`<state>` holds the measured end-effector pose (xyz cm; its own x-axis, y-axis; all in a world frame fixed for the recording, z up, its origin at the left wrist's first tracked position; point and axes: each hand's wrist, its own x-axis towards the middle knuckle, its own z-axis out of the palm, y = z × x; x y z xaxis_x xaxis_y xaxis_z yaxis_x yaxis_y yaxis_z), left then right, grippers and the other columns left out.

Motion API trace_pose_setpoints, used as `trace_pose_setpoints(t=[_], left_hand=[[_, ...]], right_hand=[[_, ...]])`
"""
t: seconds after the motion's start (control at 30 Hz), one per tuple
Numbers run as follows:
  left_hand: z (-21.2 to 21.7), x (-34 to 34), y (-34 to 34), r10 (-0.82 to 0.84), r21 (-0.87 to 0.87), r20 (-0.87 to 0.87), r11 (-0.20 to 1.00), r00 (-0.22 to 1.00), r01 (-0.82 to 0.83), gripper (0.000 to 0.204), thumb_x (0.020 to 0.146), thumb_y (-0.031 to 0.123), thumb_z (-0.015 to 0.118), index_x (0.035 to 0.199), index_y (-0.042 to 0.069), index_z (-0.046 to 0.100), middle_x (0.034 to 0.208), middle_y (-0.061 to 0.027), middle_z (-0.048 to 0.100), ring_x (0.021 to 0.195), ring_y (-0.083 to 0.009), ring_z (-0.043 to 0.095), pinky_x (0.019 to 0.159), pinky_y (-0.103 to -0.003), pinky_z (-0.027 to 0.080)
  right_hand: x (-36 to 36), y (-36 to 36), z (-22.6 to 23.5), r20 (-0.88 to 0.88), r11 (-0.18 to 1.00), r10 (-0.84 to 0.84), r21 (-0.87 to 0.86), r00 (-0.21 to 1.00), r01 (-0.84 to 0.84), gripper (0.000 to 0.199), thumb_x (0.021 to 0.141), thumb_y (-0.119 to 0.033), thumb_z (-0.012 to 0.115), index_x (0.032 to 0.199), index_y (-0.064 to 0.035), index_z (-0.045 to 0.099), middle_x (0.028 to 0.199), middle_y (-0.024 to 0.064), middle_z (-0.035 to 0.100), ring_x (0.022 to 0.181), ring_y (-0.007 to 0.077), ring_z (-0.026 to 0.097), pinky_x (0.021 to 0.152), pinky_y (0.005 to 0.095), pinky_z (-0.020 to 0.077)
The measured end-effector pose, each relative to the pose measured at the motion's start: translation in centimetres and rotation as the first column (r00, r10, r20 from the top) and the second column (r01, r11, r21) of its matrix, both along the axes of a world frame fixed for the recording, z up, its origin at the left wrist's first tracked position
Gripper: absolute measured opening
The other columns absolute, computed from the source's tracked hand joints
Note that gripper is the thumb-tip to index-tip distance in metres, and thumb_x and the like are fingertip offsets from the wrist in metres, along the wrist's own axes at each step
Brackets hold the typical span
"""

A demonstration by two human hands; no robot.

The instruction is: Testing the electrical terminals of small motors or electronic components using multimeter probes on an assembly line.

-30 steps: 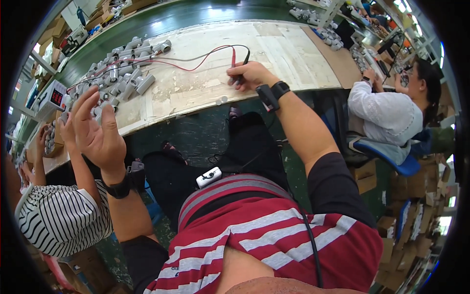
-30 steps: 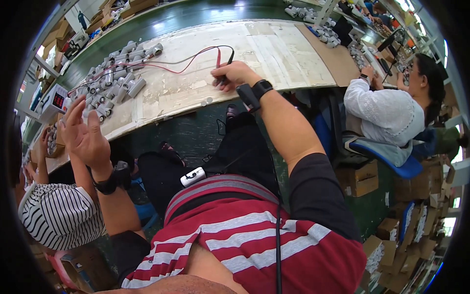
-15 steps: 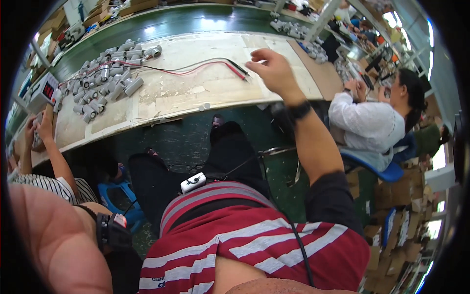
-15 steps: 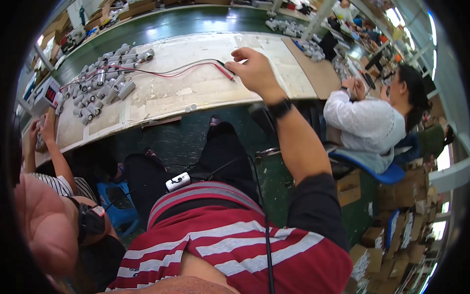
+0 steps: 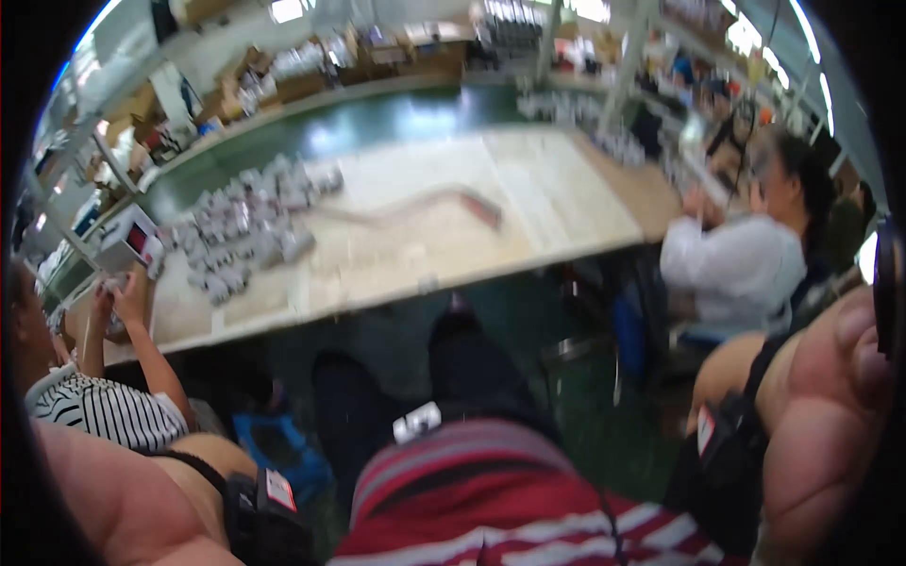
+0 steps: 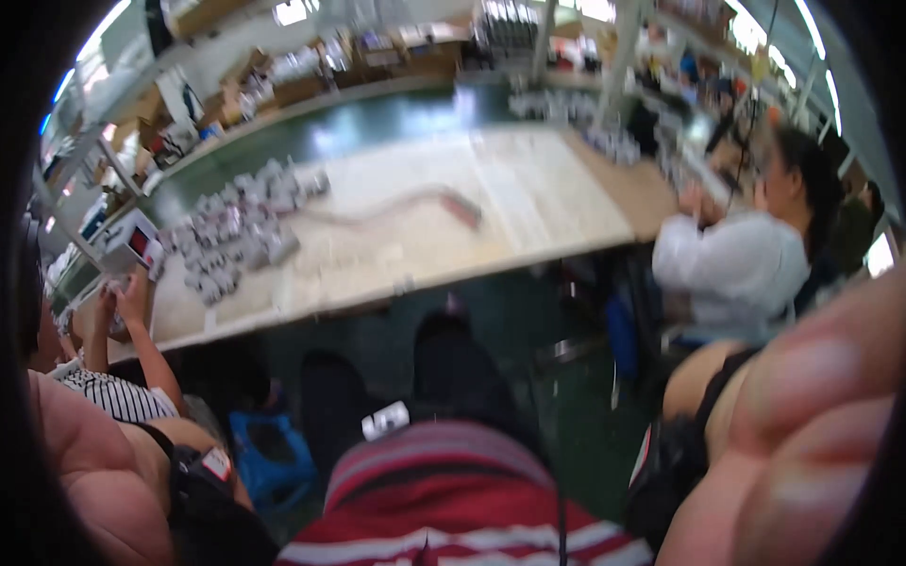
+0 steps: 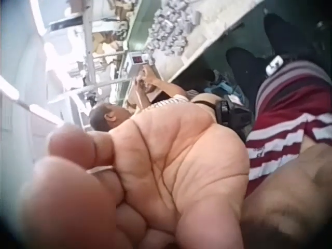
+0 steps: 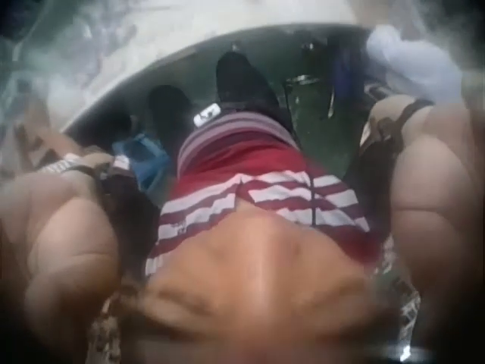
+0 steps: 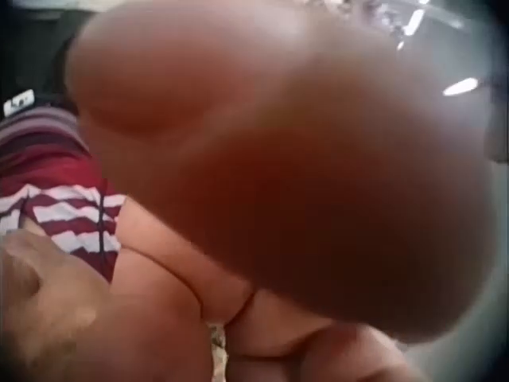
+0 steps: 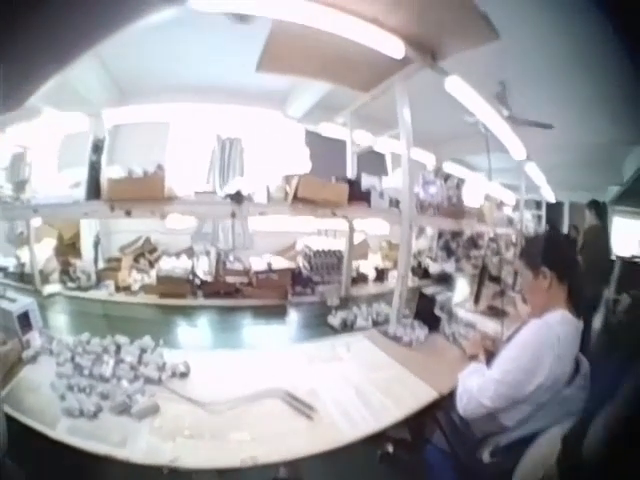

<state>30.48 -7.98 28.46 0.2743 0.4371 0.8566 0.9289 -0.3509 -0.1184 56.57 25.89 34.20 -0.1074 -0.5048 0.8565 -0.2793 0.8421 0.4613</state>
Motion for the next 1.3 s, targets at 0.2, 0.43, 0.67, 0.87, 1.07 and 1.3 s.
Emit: trace_pose_setpoints(t=[0.2,0.43,0.67,0.87,1.07,1.3], left_hand=[[1.6,1.8,0.2,0.107,0.072,-0.076,0.992,0.991,-0.101,0.042,0.097,0.019,0.053,0.133,-0.003,0.054,0.116,-0.0241,0.055,0.108,-0.0347,0.050,0.114,-0.061,0.034],[1.3,1.5,0.4,0.156,0.112,-0.059,0.982,0.986,-0.149,0.045,0.098,0.023,0.053,0.134,-0.003,0.054,0.110,-0.0224,0.054,0.102,-0.0329,0.049,0.113,-0.062,0.033],[1.2,1.9,-1.3,0.203,0.118,-0.051,0.974,0.978,-0.196,0.047,0.098,0.027,0.052,0.135,-0.003,0.053,0.105,-0.0207,0.054,0.096,-0.0311,0.047,0.113,-0.064,0.032],[1.9,3.3,-2.7,0.224,0.164,0.011,0.961,0.974,-0.223,0.050,0.098,0.031,0.051,0.135,-0.003,0.052,0.101,-0.0193,0.053,0.091,-0.0295,0.046,0.113,-0.065,0.032],[-1.7,4.4,2.2,0.009,0.543,0.143,0.835,0.990,-0.086,0.033,0.102,0.025,0.050,0.127,0.004,0.055,0.095,-0.0144,0.053,0.082,-0.0251,0.045,0.096,-0.060,0.041],[-8.6,2.1,5.6,0.247,0.287,0.231,0.907,0.941,-0.309,0.028,0.102,0.029,0.056,0.125,0.013,0.057,0.103,-0.0125,0.061,0.082,-0.0255,0.055,0.077,-0.046,0.048]], right_hand=[[3.5,-1.3,1.7,-0.171,0.995,-0.080,0.039,0.982,0.088,0.025,0.094,-0.001,0.067,0.118,0.0048,0.062,0.107,0.0168,0.071,0.080,0.0193,0.068,0.068,0.0261,0.0551],[4.5,-1.2,0.3,-0.251,0.993,-0.113,0.004,0.961,0.117,0.023,0.093,-0.001,0.067,0.115,0.0040,0.063,0.106,0.0171,0.070,0.078,0.0204,0.067,0.067,0.0266,0.0545],[3.1,-2.1,-0.3,-0.232,0.996,-0.090,0.003,0.968,0.093,0.020,0.093,0.000,0.068,0.112,0.0032,0.064,0.105,0.0174,0.070,0.077,0.0214,0.067,0.066,0.0270,0.0540],[2.8,-3.4,-0.7,-0.230,0.995,-0.101,-0.036,0.968,0.096,0.018,0.092,0.000,0.068,0.110,0.0025,0.065,0.103,0.0176,0.070,0.075,0.0224,0.066,0.066,0.0273,0.0534],[1.6,-3.5,-4.0,-0.235,0.992,-0.101,-0.101,0.967,0.079,0.017,0.091,0.000,0.068,0.107,0.0018,0.066,0.102,0.0179,0.070,0.074,0.0233,0.066,0.065,0.0277,0.0529],[-8.7,3.0,-17.6,0.452,0.596,0.135,-0.748,0.882,0.293,0.022,0.089,0.001,0.073,0.111,0.0000,0.070,0.097,0.0106,0.068,0.071,0.0160,0.062,0.064,0.0277,0.0497]])
